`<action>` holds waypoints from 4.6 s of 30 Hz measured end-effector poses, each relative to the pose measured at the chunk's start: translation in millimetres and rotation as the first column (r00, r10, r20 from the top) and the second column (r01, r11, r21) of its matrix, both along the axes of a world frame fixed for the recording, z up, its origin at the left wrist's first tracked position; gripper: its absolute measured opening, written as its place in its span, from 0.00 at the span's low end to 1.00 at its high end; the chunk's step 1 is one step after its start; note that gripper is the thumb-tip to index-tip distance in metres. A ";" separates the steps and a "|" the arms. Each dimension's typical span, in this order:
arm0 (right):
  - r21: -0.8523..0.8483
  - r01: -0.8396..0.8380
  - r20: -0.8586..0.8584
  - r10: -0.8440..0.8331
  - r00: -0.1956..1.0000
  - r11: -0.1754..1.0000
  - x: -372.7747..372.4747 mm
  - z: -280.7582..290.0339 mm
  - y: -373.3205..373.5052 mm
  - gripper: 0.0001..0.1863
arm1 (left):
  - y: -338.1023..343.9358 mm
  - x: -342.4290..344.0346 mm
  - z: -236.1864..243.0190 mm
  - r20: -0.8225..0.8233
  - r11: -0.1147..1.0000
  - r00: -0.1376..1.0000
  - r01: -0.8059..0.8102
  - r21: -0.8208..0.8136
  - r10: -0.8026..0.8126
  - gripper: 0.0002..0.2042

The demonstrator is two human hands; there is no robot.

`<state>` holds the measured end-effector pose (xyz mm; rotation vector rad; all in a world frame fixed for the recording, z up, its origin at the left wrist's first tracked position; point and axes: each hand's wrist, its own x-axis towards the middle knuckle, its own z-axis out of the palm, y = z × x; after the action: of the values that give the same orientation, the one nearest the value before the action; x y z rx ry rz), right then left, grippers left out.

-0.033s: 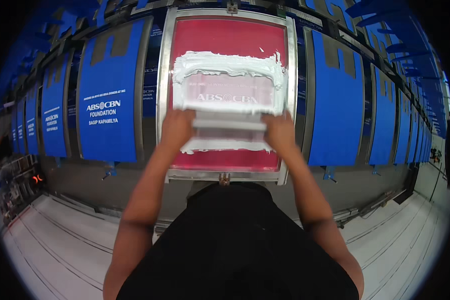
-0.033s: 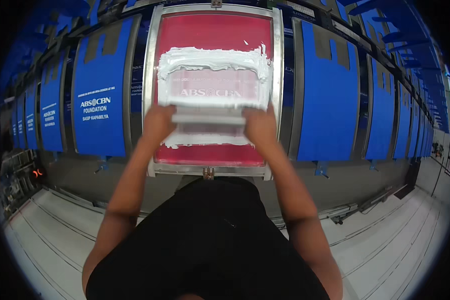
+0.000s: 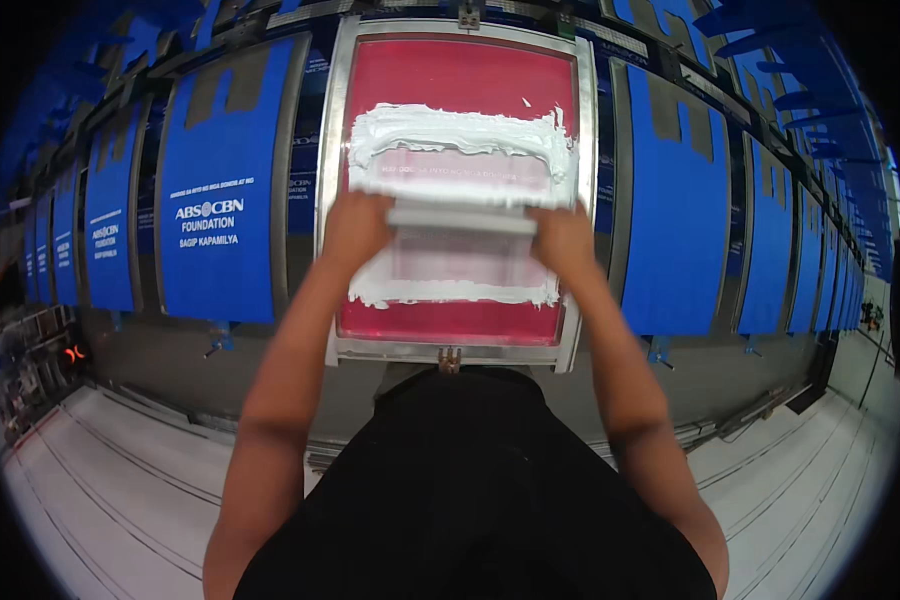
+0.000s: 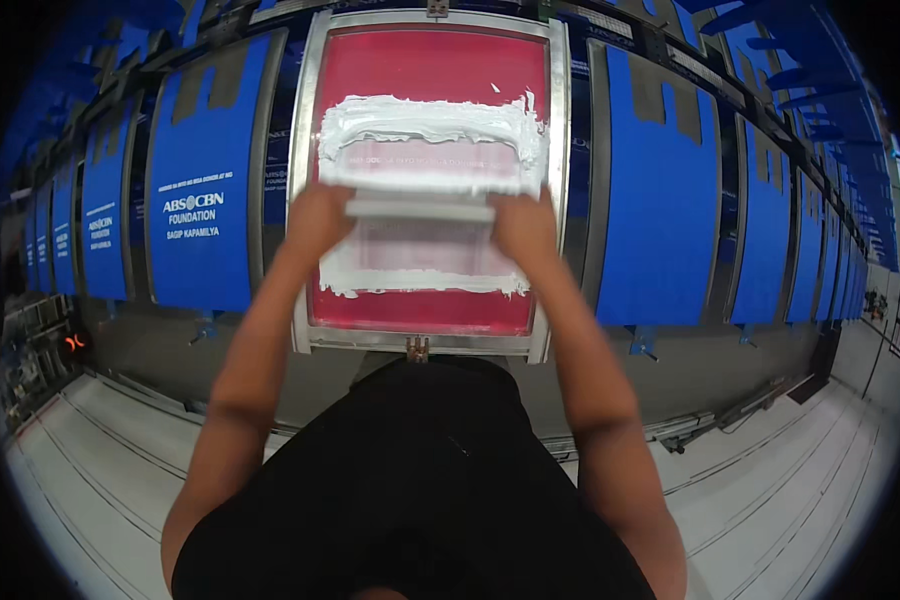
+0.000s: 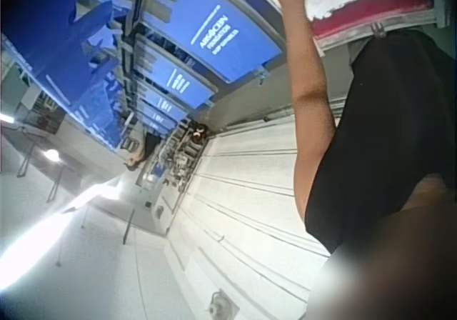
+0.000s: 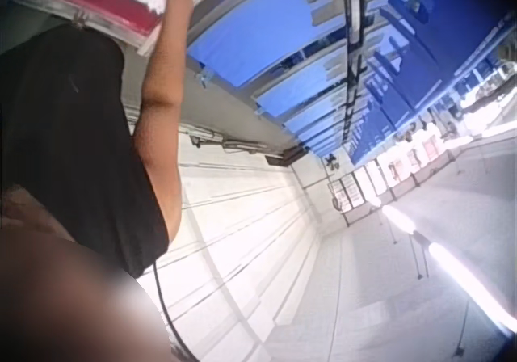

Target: Applying white ink to a screen and using a squeegee to print a logo design onto blue garments on an industrial carousel.

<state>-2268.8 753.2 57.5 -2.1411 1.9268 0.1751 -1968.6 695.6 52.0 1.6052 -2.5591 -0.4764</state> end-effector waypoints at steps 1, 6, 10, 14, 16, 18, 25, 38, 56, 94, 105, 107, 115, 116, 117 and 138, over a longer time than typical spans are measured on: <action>-0.042 -0.047 -0.006 0.047 0.999 0.998 -12.3 -12.6 -32.5 0.18 | -36.5 -2.6 -10.6 0.022 0.998 0.999 0.046 -0.031 -0.045 0.10; 0.092 -0.038 0.059 0.033 0.998 0.995 -33.0 8.5 -122.3 0.24 | -112.8 -16.0 13.6 0.023 0.998 1.000 -0.016 0.062 0.015 0.19; 0.053 -0.062 0.057 0.059 0.997 0.997 -31.5 62.4 -141.2 0.27 | -85.0 -8.3 64.1 -0.128 0.912 0.989 -0.122 -0.392 0.078 0.21; 0.138 -0.082 0.094 0.069 0.993 0.987 -38.9 55.8 -177.9 0.30 | 53.2 15.1 56.3 -0.120 0.867 0.921 -0.297 0.400 0.371 0.16; 0.052 -0.128 0.139 0.119 0.983 0.990 -40.2 38.7 -186.7 0.28 | 138.2 15.1 30.7 -0.073 0.598 0.966 -0.094 0.796 0.249 0.19; 0.110 -0.156 0.147 0.139 0.979 0.982 -39.9 28.2 -190.7 0.30 | 200.7 2.8 -7.3 0.055 0.202 0.964 -0.110 0.973 0.261 0.21; 0.013 -0.217 0.148 0.213 0.966 0.976 3.5 25.3 -186.2 0.29 | 262.7 -12.9 -57.5 -0.306 0.231 0.618 0.202 0.952 0.724 0.20; 0.083 -0.166 0.144 0.153 0.978 0.983 66.6 66.7 95.3 0.24 | 254.5 -14.4 -25.2 -0.280 0.228 0.658 0.166 0.959 0.699 0.20; 0.152 0.216 0.763 -0.253 0.596 0.965 -65.6 -8.9 67.0 0.22 | 185.3 44.7 5.1 -0.355 0.741 0.655 -0.634 0.221 0.667 0.16; 0.401 0.387 0.820 -0.513 0.252 0.830 -545.5 4.3 153.2 0.23 | 234.8 -393.0 -32.5 -0.580 0.647 0.303 -0.485 0.589 0.756 0.22; 0.392 0.375 0.852 -0.485 0.197 0.840 -547.6 -6.2 151.4 0.24 | 218.0 -390.1 -44.1 -0.532 0.595 0.288 -0.525 0.608 0.797 0.25; 0.389 0.373 0.856 -0.480 0.194 0.843 -545.4 -9.1 154.7 0.24 | 214.8 -392.2 -44.7 -0.531 0.612 0.316 -0.520 0.596 0.786 0.25; 0.332 0.353 0.880 -0.422 0.216 0.874 -548.1 -23.2 167.0 0.23 | 220.7 -384.7 -62.7 -0.602 0.696 0.370 -0.511 0.503 0.707 0.25; 0.316 0.377 0.866 -0.427 0.261 0.871 -549.3 -26.5 167.2 0.22 | 222.3 -384.6 -67.1 -0.614 0.680 0.319 -0.494 0.542 0.722 0.25; 0.347 0.381 0.857 -0.454 0.243 0.857 -550.7 -29.5 166.3 0.22 | 220.8 -383.3 -70.2 -0.606 0.679 0.331 -0.501 0.537 0.723 0.25; 0.026 -0.063 0.188 0.057 0.980 0.998 -512.8 50.7 137.3 0.17 | 128.0 -483.8 62.4 -0.090 0.985 0.981 0.172 0.013 -0.170 0.08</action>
<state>-2781.6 890.6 108.2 -2.1138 1.7442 0.0142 -2452.3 823.6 114.4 1.3430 -2.6448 -0.5759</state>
